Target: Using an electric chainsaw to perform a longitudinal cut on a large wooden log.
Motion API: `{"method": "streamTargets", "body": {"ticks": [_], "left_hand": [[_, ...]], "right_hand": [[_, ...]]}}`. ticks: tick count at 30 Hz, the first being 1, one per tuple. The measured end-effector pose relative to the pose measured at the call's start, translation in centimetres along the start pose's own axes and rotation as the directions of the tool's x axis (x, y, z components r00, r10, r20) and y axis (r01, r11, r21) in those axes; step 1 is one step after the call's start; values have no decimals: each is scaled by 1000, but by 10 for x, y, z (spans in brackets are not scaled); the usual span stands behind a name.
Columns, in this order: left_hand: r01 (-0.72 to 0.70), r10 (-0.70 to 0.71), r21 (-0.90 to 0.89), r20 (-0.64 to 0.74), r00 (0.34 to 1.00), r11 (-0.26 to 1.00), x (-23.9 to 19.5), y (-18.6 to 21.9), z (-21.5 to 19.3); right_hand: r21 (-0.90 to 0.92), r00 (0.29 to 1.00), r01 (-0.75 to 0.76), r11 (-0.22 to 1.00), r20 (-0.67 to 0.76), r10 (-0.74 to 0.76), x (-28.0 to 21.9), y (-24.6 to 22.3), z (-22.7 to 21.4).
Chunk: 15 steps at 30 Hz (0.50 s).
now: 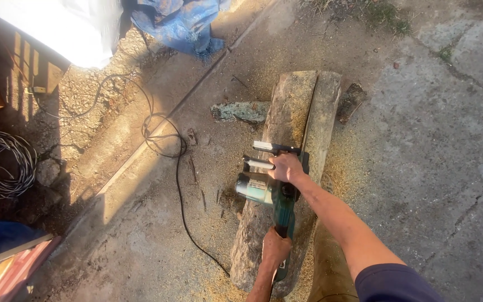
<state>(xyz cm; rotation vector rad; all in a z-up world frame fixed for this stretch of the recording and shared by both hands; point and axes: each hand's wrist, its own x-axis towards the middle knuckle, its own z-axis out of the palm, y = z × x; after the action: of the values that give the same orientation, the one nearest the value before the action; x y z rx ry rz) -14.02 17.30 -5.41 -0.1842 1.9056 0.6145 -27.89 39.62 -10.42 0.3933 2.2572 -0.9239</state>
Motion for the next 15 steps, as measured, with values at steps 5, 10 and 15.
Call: {"method": "streamTargets", "body": {"ticks": [5,10,15], "left_hand": [[14,-14,6,-21,1000,1000,4,32,-7],[-3,3,-40,-5,1000,999,-1,-1,-1],[-30,30,-7,-42,999,1000,-6,-20,2]], "right_hand": [[-75,998,33,997,-53,-37,15,8,-16],[-30,991,83,996,-106,-85,14,10,22],[-57,987,93,994,-124,-100,12,11,43]]}}
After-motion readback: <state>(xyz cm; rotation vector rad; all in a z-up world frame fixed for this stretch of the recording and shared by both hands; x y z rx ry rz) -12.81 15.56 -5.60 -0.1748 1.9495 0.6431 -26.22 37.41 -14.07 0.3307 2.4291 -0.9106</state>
